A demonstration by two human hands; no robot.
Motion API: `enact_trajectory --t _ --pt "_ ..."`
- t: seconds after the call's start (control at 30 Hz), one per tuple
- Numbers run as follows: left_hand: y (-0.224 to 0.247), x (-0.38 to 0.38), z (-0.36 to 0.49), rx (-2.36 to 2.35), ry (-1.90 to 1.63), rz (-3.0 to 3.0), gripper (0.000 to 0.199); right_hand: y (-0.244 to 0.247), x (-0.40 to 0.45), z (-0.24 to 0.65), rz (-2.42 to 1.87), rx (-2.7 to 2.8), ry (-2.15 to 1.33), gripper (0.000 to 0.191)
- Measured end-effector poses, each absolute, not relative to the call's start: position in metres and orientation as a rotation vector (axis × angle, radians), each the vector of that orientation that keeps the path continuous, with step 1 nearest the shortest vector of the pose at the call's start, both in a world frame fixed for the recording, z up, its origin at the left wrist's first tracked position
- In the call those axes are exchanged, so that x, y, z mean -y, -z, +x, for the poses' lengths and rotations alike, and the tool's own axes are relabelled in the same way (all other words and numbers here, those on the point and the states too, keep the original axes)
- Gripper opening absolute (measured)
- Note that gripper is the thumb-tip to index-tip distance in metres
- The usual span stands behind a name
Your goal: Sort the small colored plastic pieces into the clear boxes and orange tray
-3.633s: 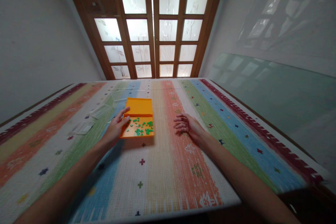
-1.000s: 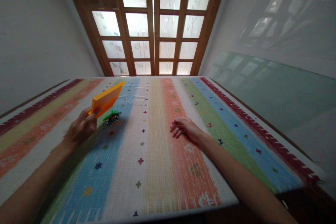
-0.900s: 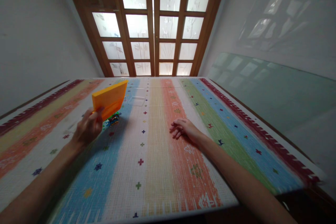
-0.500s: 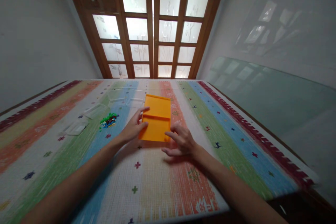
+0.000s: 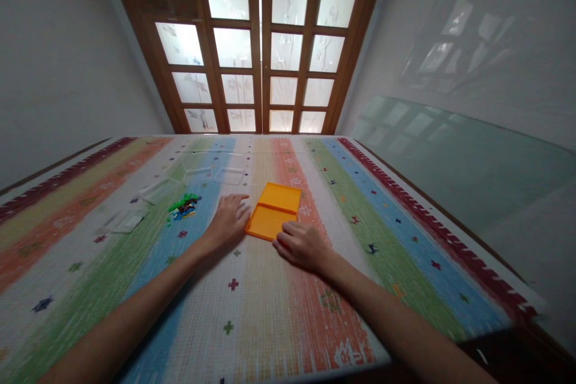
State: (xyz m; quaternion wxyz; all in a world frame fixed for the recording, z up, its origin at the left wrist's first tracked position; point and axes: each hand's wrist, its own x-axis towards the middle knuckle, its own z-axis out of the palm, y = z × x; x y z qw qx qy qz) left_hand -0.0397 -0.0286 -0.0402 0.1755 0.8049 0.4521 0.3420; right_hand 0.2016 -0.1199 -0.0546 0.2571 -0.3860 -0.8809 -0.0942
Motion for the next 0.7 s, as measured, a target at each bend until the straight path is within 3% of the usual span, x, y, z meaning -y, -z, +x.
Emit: enact_trajectory --t 0.13,0.33,0.6,0.7 --pt "0.035 0.024 -0.091 -1.611 -1.022 2.582 0.040 0.057 0.116 0.206 -1.241 2.322 0.254 0.041" --pt "0.042 0.019 -0.160 -2.019 -0.780 2.551 0.060 0.056 0.108 0.208 -1.283 2.281 0.182 0.043" --pt "0.058 -0.008 -0.159 -2.075 -0.618 2.267 0.073 0.058 0.105 0.209 -1.284 2.245 0.042 0.043" --pt "0.054 -0.024 -0.151 -2.050 -0.687 2.274 0.068 0.058 0.105 0.209 -1.299 2.242 0.066 0.044"
